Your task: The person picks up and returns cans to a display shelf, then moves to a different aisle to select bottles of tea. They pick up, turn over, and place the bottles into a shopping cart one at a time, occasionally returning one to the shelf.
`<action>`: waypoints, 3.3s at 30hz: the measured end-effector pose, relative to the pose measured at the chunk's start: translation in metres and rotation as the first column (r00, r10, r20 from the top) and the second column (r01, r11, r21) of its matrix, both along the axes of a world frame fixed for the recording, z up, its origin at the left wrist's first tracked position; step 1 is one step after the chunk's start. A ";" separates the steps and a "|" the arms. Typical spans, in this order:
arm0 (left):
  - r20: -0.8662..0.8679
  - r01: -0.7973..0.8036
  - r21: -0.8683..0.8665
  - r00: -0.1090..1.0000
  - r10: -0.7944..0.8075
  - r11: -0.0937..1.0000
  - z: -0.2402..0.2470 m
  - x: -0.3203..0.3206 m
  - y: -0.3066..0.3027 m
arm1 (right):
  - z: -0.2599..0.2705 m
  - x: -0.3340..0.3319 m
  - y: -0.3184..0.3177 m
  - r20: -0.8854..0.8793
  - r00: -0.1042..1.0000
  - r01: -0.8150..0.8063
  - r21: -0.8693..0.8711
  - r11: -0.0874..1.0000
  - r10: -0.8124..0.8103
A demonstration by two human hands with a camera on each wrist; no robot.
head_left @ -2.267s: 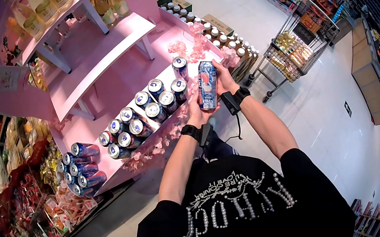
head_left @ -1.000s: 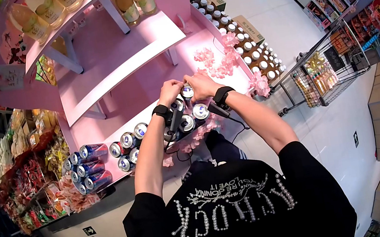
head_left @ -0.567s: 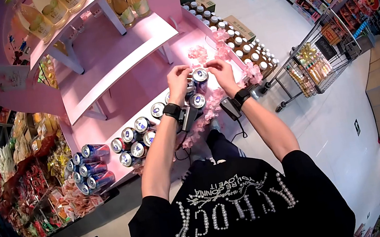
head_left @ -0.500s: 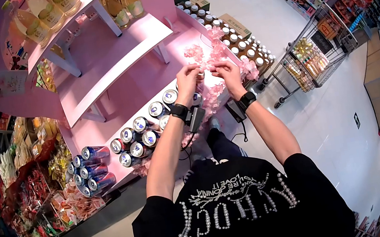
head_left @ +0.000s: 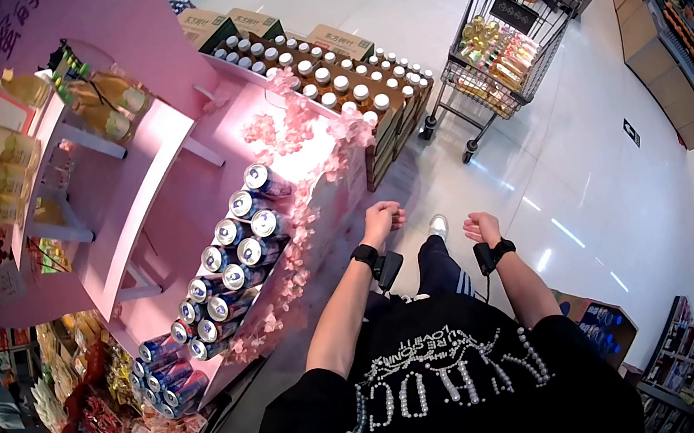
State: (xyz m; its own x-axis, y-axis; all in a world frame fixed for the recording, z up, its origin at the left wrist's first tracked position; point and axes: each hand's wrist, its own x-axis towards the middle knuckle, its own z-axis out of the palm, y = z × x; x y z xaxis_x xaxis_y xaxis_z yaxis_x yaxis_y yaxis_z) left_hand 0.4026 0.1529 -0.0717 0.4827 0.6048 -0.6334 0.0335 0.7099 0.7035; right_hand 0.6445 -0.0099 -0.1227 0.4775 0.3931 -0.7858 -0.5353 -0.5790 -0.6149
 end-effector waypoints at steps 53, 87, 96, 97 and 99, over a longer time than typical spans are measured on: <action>-0.263 -0.325 -0.389 0.936 0.234 0.862 -0.162 0.581 0.324 | -0.159 0.746 0.259 0.067 0.991 -0.087 -0.354 0.931 0.119; -0.186 -0.574 -0.250 0.819 0.543 0.780 -0.134 0.583 0.259 | -0.142 0.618 0.468 0.604 -0.133 -0.858 -0.468 0.215 0.786; -0.190 -0.754 -0.196 0.657 0.730 0.627 -0.127 0.482 0.284 | -0.136 0.595 0.585 0.430 -0.448 -0.663 -0.748 0.032 0.784; -0.195 -0.761 -0.202 0.649 0.736 0.617 -0.127 0.479 0.287 | -0.131 0.591 0.596 0.339 -0.457 -0.622 -0.783 -0.023 0.822; -0.265 -0.761 -0.242 0.648 0.714 0.601 -0.121 0.483 0.296 | -0.129 0.595 0.612 0.330 -0.464 -0.632 -0.774 -0.046 0.822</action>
